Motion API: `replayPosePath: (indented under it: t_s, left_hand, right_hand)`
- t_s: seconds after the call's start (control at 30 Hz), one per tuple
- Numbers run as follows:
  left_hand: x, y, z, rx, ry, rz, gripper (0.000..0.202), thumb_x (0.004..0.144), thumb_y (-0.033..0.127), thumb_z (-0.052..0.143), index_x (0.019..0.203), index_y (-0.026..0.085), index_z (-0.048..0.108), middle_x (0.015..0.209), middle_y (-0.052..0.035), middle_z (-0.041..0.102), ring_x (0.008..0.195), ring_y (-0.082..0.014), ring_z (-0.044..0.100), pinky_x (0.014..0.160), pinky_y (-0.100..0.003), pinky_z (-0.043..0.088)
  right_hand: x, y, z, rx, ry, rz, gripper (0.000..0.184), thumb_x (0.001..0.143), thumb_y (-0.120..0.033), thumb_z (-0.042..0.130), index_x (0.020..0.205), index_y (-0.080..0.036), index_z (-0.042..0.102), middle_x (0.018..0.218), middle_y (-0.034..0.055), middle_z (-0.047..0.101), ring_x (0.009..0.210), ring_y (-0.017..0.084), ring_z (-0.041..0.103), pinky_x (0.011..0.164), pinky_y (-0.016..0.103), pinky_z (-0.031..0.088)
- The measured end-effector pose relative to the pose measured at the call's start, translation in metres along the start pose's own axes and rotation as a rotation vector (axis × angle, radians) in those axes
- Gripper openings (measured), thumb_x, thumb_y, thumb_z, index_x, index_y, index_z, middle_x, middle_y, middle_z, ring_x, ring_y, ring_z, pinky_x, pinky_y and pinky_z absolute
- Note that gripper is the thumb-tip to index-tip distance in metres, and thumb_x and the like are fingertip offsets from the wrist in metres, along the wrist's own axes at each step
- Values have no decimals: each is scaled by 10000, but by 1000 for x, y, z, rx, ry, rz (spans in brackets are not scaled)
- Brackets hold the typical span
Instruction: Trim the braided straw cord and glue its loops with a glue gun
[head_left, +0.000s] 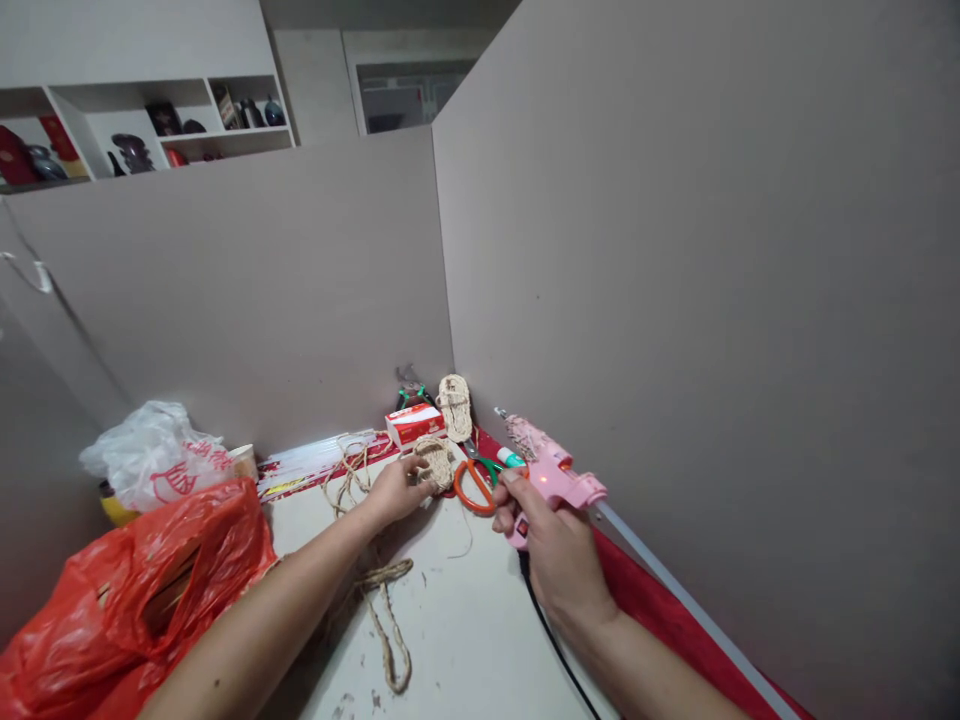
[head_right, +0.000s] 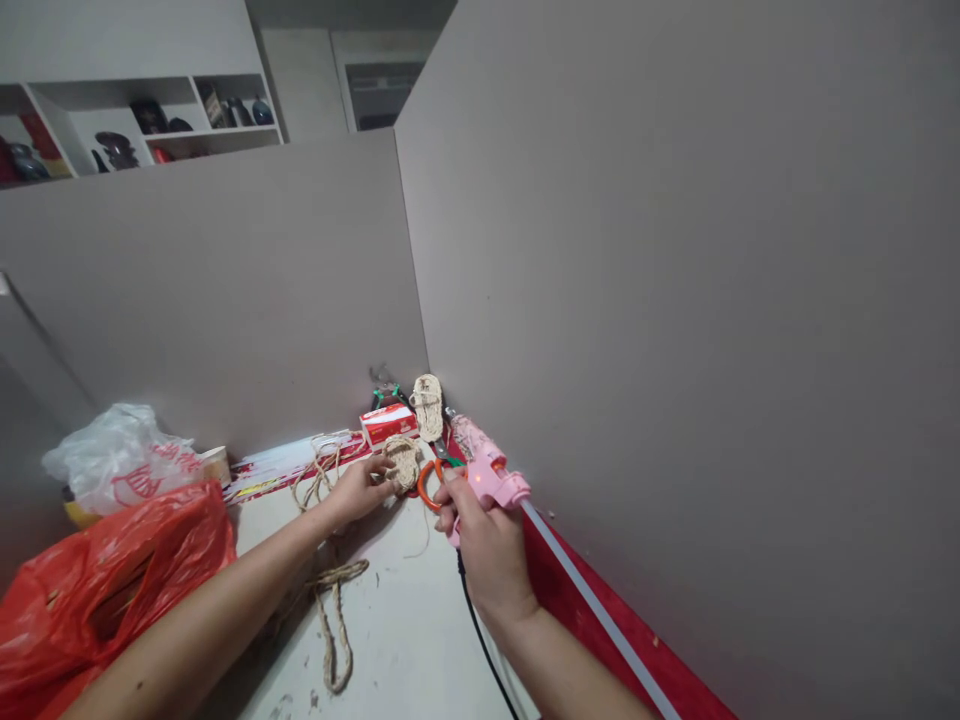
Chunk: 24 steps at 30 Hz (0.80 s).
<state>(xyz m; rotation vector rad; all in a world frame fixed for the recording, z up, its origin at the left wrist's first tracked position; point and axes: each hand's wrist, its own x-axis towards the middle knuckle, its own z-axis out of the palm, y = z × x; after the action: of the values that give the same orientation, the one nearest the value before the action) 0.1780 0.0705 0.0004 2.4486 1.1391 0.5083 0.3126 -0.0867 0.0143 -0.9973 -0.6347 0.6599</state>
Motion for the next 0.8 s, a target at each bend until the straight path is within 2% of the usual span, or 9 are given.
replayPosePath:
  t_s: [0.13, 0.33, 0.4, 0.5, 0.57, 0.67, 0.73, 0.8]
  left_hand:
    - [-6, 0, 1, -37, -16, 39, 372, 753, 319, 574, 1086, 162, 627, 859, -58, 685, 729, -196, 618, 666, -284, 453]
    - [-13, -2, -5, -96, -34, 94, 137, 695, 187, 582, 806, 161, 657, 687, -16, 636, 645, -162, 574, 595, -250, 415]
    - [-16, -4, -9, -127, -32, 108, 189, 683, 150, 576, 851, 163, 662, 696, -13, 649, 637, -153, 581, 597, -245, 424]
    - [-26, -3, -16, -178, 11, 121, 351, 684, 133, 574, 1028, 163, 637, 778, -30, 681, 676, -161, 610, 634, -256, 456]
    - [-35, 2, -21, -216, 77, 132, 341, 723, 161, 558, 1057, 160, 624, 855, -51, 691, 754, -172, 624, 695, -273, 473]
    - [-50, 18, -26, -276, 178, 148, 223, 795, 216, 512, 968, 152, 639, 906, -66, 695, 792, -166, 622, 756, -283, 478]
    - [-60, 30, -29, -315, 203, 162, 193, 818, 245, 506, 916, 149, 642, 863, -58, 699, 742, -150, 618, 731, -269, 484]
    - [-67, 38, -30, -345, 179, 189, 184, 825, 259, 511, 893, 150, 644, 795, -41, 693, 689, -138, 608, 682, -247, 483]
  right_hand:
    - [-1, -5, 0, 4, 12, 19, 256, 780, -413, 613, 648, -200, 565, 472, -37, 492, 462, 121, 438, 475, 253, 357]
    - [0, -10, 0, 4, 55, 30, 269, 763, -417, 629, 630, -194, 564, 469, -31, 498, 465, 115, 438, 464, 249, 349]
    - [0, -8, -1, -6, 44, 42, 273, 765, -423, 630, 638, -190, 571, 475, -28, 508, 457, 111, 437, 456, 249, 345]
    - [-3, -4, 0, -15, -17, 53, 268, 774, -419, 627, 649, -189, 573, 489, -34, 513, 452, 103, 435, 459, 244, 342]
    - [-6, -1, 1, -30, -61, 68, 277, 785, -421, 613, 646, -187, 566, 503, -36, 506, 451, 98, 431, 458, 240, 336]
    - [-11, 2, 3, -66, -96, 98, 272, 788, -426, 605, 661, -188, 565, 520, -30, 514, 457, 103, 436, 451, 240, 334]
    - [-11, 3, 3, -79, -116, 88, 252, 791, -422, 604, 690, -193, 571, 554, -24, 550, 467, 103, 449, 456, 240, 347]
    - [-9, 1, 1, -96, -123, 55, 250, 800, -429, 596, 708, -198, 574, 575, -24, 569, 466, 98, 450, 462, 238, 357]
